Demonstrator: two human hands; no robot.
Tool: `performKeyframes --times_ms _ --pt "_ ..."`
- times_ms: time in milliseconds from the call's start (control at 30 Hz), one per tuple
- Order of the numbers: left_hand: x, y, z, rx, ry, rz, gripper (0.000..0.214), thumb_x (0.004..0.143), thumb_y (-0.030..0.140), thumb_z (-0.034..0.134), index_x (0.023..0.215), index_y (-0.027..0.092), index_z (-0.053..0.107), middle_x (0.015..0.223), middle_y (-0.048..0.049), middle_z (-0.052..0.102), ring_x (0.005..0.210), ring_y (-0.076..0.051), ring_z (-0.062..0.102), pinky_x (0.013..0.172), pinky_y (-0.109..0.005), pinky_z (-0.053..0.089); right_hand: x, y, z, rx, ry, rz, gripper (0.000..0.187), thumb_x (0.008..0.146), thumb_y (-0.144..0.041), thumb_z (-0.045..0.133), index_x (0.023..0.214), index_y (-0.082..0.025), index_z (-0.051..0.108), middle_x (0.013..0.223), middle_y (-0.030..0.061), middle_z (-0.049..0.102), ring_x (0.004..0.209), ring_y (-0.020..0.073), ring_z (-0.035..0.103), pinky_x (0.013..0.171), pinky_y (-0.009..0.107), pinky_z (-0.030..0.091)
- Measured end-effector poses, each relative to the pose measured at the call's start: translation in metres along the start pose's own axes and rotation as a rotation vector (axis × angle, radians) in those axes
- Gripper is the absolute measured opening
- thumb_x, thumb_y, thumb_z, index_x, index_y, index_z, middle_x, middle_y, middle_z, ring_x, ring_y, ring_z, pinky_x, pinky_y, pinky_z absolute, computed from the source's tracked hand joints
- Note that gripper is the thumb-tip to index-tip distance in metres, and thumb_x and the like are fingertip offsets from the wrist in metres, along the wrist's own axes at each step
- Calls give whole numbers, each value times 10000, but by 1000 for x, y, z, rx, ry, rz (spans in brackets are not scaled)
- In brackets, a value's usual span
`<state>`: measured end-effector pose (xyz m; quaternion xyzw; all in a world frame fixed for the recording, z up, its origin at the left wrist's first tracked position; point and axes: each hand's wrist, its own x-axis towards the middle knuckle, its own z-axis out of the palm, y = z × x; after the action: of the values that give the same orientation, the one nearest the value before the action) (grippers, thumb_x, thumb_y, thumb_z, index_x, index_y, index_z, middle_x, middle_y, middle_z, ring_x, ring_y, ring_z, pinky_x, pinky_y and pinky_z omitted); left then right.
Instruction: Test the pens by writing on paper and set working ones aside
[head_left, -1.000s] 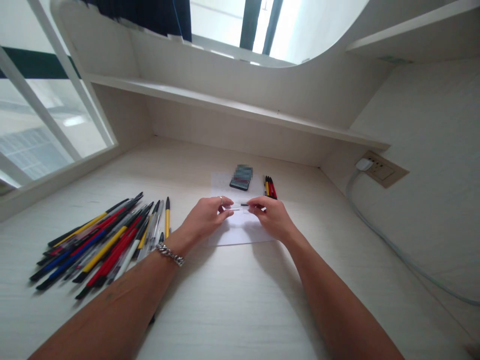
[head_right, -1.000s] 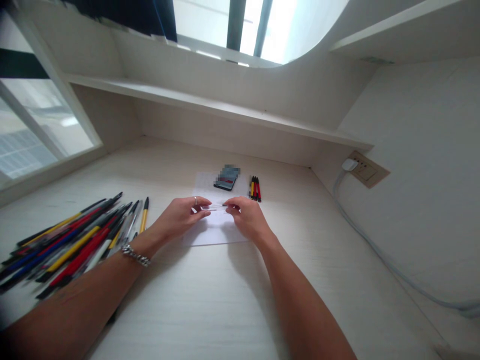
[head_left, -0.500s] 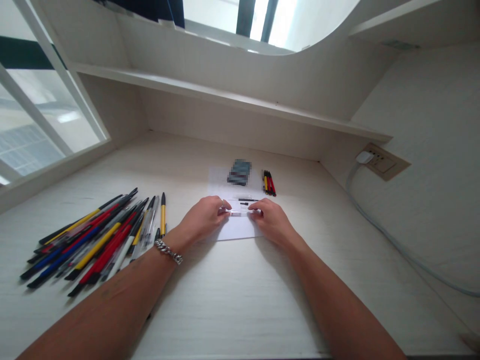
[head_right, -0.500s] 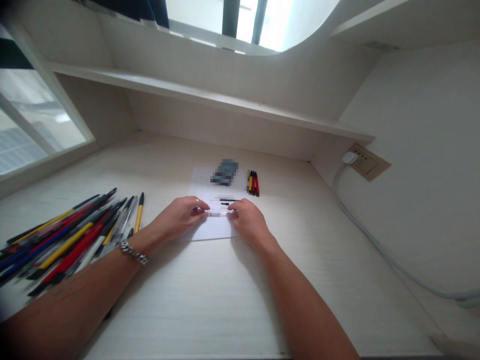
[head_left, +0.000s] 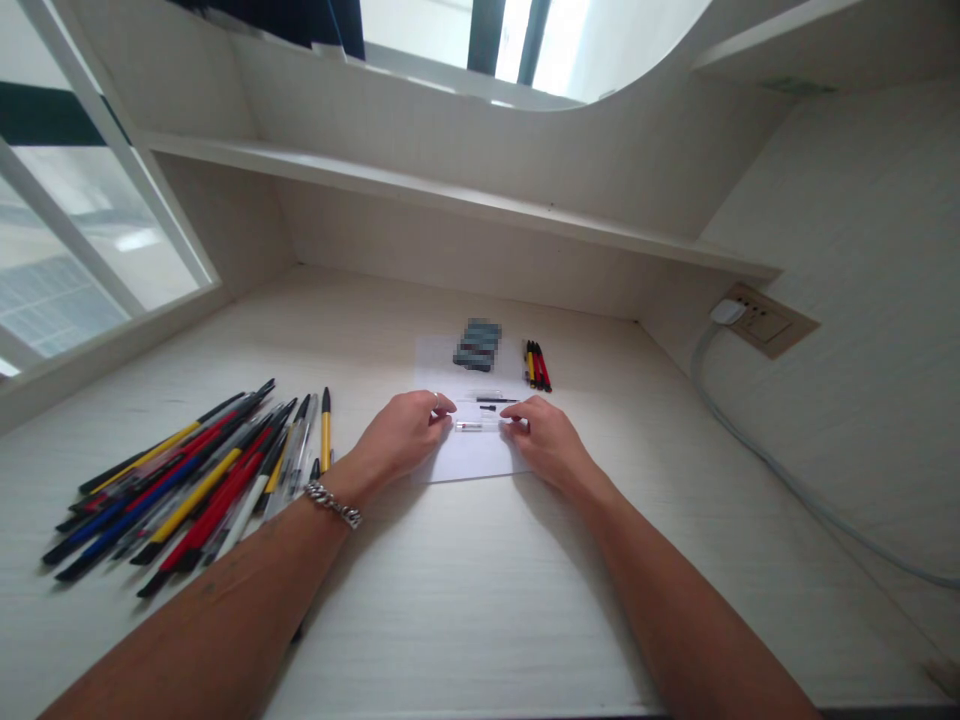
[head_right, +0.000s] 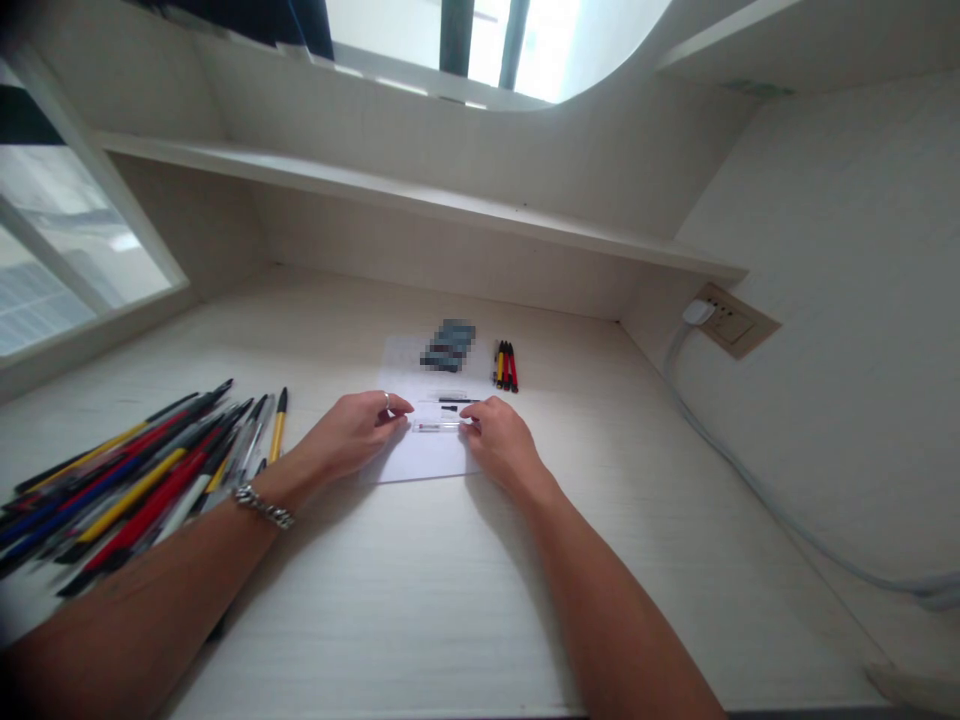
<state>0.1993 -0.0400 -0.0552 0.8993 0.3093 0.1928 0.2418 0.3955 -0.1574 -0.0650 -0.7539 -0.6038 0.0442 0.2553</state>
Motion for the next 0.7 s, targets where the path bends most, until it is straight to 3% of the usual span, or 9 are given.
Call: performKeyframes --times_ms 133,333,467,567,700 --pt "0 2 1 -16 9 31 284 872 303 520 1027 171 718 987 -81 739 870 -212 670 794 -314 492 1 0 2 -2 4 -14 159 848 -166 590 903 -220 729 915 53 665 826 163 592 750 267 426" --pt "0 6 6 -124 -33 130 363 907 407 498 1143 211 690 1103 -74 722 934 -207 673 821 -298 502 0 -8 -3 166 105 -148 172 845 -120 593 947 -211 697 941 45 703 837 165 621 778 279 444" --pt "-1 5 10 -228 -84 167 322 893 330 529 1148 201 678 1074 -77 728 893 -196 677 799 -303 508 0 -17 -2 242 153 -219 184 855 -136 591 988 -221 685 958 42 707 870 170 631 799 289 456" --pt "0 2 10 -247 -29 130 263 875 283 545 1083 195 679 989 -71 737 839 -185 674 769 -306 509 3 -17 2 258 169 -192 226 848 -123 586 1024 -228 681 964 43 700 871 172 627 799 296 462" --pt "1 -1 9 -255 12 86 223 868 272 548 1052 190 643 877 -53 732 788 -177 668 727 -302 507 9 -11 10 123 141 -94 217 844 -116 576 971 -222 717 942 59 679 852 173 604 788 298 446"
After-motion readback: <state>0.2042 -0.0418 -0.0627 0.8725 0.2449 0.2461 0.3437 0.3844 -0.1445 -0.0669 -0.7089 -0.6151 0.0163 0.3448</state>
